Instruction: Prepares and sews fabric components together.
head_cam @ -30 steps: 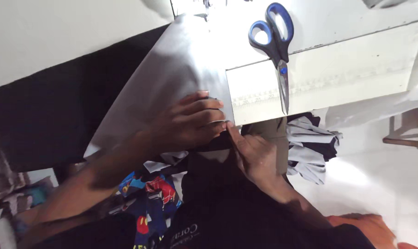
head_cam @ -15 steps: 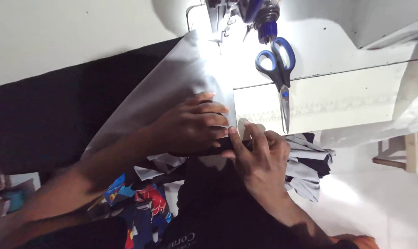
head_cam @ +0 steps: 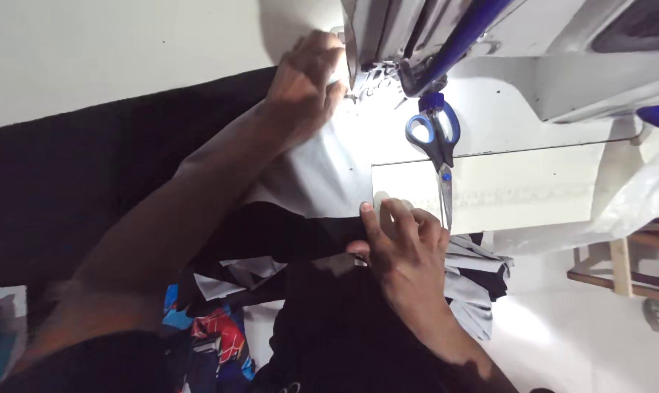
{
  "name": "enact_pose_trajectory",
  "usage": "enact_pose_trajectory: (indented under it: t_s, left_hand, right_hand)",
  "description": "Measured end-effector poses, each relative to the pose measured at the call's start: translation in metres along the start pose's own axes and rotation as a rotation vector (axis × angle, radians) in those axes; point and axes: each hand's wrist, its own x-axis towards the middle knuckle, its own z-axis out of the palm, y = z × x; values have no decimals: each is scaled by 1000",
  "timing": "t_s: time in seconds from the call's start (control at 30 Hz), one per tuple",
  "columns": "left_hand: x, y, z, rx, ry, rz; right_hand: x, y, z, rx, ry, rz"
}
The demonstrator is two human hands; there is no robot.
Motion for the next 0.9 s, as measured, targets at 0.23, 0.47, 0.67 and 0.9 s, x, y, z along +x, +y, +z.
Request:
enact_pose_trajectory:
  t_s: [0.23, 0.47, 0.67, 0.9]
  left_hand:
    - [24, 9, -15, -110, -3, -239]
    - [55, -67, 52, 46, 355, 72]
    - [76, -85, 54, 38, 249, -3]
    - [91, -92, 48, 68, 209, -46]
  right_hand:
    - [11, 1, 3, -12, 24, 7]
    - [27, 4, 4, -33, 13, -12]
    - [42, 7, 3, -75, -4, -26]
    - [57, 10, 6, -102, 6, -34]
